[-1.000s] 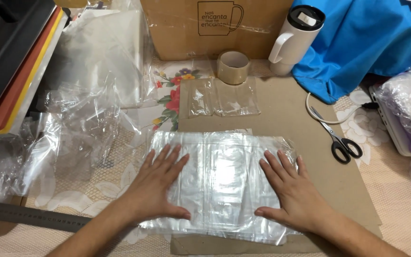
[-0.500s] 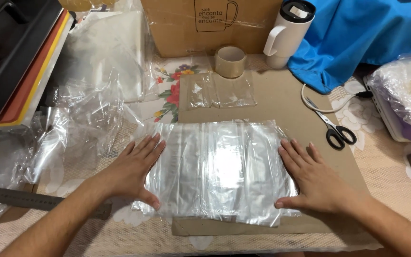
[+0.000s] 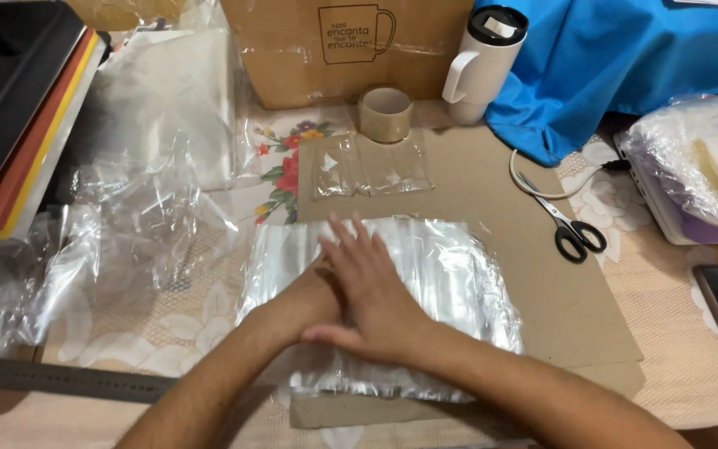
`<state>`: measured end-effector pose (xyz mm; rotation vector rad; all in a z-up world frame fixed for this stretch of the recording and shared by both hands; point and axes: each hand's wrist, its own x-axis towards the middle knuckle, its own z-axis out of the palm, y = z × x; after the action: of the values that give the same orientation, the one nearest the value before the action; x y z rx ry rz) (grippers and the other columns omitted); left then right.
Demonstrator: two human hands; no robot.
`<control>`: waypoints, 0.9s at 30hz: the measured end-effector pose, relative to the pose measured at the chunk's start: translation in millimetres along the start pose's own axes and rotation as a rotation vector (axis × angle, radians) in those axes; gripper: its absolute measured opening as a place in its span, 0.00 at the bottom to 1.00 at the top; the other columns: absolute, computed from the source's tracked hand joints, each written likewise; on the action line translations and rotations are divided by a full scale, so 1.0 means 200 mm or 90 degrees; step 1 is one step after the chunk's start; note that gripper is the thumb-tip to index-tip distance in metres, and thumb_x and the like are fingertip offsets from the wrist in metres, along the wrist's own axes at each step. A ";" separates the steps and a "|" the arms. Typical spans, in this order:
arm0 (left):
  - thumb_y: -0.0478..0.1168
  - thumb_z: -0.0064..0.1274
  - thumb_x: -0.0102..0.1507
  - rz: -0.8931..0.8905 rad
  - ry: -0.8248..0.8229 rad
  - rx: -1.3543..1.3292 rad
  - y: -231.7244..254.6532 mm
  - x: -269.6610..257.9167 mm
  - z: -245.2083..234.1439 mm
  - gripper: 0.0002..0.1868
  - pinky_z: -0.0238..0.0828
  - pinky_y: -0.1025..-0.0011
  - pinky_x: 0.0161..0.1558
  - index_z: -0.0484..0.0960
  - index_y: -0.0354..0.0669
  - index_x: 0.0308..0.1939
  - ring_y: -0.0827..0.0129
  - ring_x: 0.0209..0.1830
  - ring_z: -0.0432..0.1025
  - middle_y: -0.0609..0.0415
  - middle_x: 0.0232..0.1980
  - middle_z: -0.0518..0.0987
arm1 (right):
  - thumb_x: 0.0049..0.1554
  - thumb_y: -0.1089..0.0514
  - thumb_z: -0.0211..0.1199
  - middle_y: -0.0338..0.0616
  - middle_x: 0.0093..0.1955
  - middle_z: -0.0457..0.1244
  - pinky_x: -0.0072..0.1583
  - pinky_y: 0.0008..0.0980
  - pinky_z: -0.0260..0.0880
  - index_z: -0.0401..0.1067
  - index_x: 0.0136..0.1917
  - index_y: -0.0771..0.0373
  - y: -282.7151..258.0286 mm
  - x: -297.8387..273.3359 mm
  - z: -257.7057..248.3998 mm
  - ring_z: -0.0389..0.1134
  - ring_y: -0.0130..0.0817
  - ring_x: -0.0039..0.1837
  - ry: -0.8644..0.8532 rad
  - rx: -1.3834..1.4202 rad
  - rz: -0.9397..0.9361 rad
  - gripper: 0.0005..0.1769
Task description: Smoothing and stacking clear plastic bags on a table, ensuring they are flat and organized for packaging.
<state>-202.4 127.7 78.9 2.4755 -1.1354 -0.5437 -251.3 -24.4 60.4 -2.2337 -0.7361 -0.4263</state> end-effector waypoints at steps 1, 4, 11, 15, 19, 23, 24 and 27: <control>0.67 0.65 0.52 0.043 0.018 0.006 -0.02 0.00 0.06 0.68 0.25 0.54 0.75 0.37 0.41 0.79 0.50 0.82 0.31 0.40 0.82 0.37 | 0.54 0.24 0.48 0.62 0.84 0.32 0.78 0.65 0.29 0.41 0.80 0.65 0.05 -0.05 0.07 0.27 0.64 0.84 -0.087 -0.038 0.043 0.57; 0.71 0.58 0.52 0.129 0.060 0.018 -0.14 0.05 0.17 0.66 0.24 0.53 0.76 0.40 0.37 0.78 0.49 0.82 0.35 0.38 0.81 0.41 | 0.50 0.16 0.43 0.64 0.84 0.28 0.75 0.65 0.21 0.34 0.81 0.68 0.16 -0.12 0.10 0.23 0.65 0.83 -0.208 -0.130 0.075 0.67; 0.79 0.55 0.53 0.167 0.062 0.131 -0.25 -0.09 0.15 0.70 0.18 0.51 0.75 0.38 0.35 0.79 0.51 0.82 0.30 0.38 0.82 0.37 | 0.41 0.09 0.59 0.58 0.84 0.34 0.70 0.75 0.30 0.39 0.82 0.60 0.27 -0.28 -0.03 0.28 0.72 0.81 -0.229 -0.290 0.039 0.76; 0.86 0.61 0.42 0.212 0.090 0.184 -0.33 -0.20 0.18 0.81 0.16 0.48 0.74 0.39 0.40 0.80 0.50 0.82 0.31 0.42 0.83 0.39 | 0.36 0.05 0.63 0.57 0.85 0.33 0.71 0.71 0.25 0.39 0.84 0.55 0.29 -0.36 -0.10 0.25 0.67 0.82 -0.261 -0.297 0.017 0.82; 1.30 0.36 0.22 0.201 0.257 0.693 -0.42 -0.27 0.16 1.11 0.18 0.48 0.79 0.39 0.49 0.81 0.53 0.84 0.31 0.48 0.83 0.38 | 0.29 -0.03 0.61 0.52 0.86 0.34 0.73 0.67 0.25 0.38 0.84 0.52 0.33 -0.44 -0.19 0.27 0.63 0.83 -0.256 -0.384 -0.053 0.89; 1.31 0.42 0.21 0.216 0.246 0.703 -0.48 -0.31 0.11 1.15 0.15 0.50 0.77 0.35 0.44 0.81 0.48 0.83 0.25 0.42 0.83 0.33 | 0.16 -0.27 0.49 0.40 0.87 0.35 0.78 0.57 0.27 0.38 0.84 0.47 0.44 -0.56 -0.31 0.29 0.53 0.87 -0.234 -0.696 -0.115 1.07; 1.31 0.42 0.21 0.218 0.246 0.704 -0.50 -0.33 0.10 1.15 0.15 0.50 0.77 0.35 0.44 0.81 0.48 0.83 0.25 0.42 0.83 0.33 | 0.16 -0.27 0.49 0.40 0.87 0.35 0.78 0.57 0.27 0.38 0.84 0.47 0.45 -0.58 -0.34 0.29 0.53 0.87 -0.234 -0.697 -0.114 1.07; 1.38 0.27 0.21 0.185 0.234 0.815 -0.54 -0.35 0.06 1.18 0.18 0.50 0.77 0.35 0.47 0.81 0.46 0.83 0.27 0.41 0.83 0.34 | 0.16 -0.30 0.45 0.41 0.87 0.31 0.80 0.55 0.22 0.34 0.84 0.50 0.47 -0.62 -0.44 0.27 0.51 0.86 -0.262 -0.768 -0.106 1.10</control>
<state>-182.0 246.2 30.5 2.9723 -1.9876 1.0143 -296.0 -188.6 6.7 -3.4728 -1.0430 -0.5942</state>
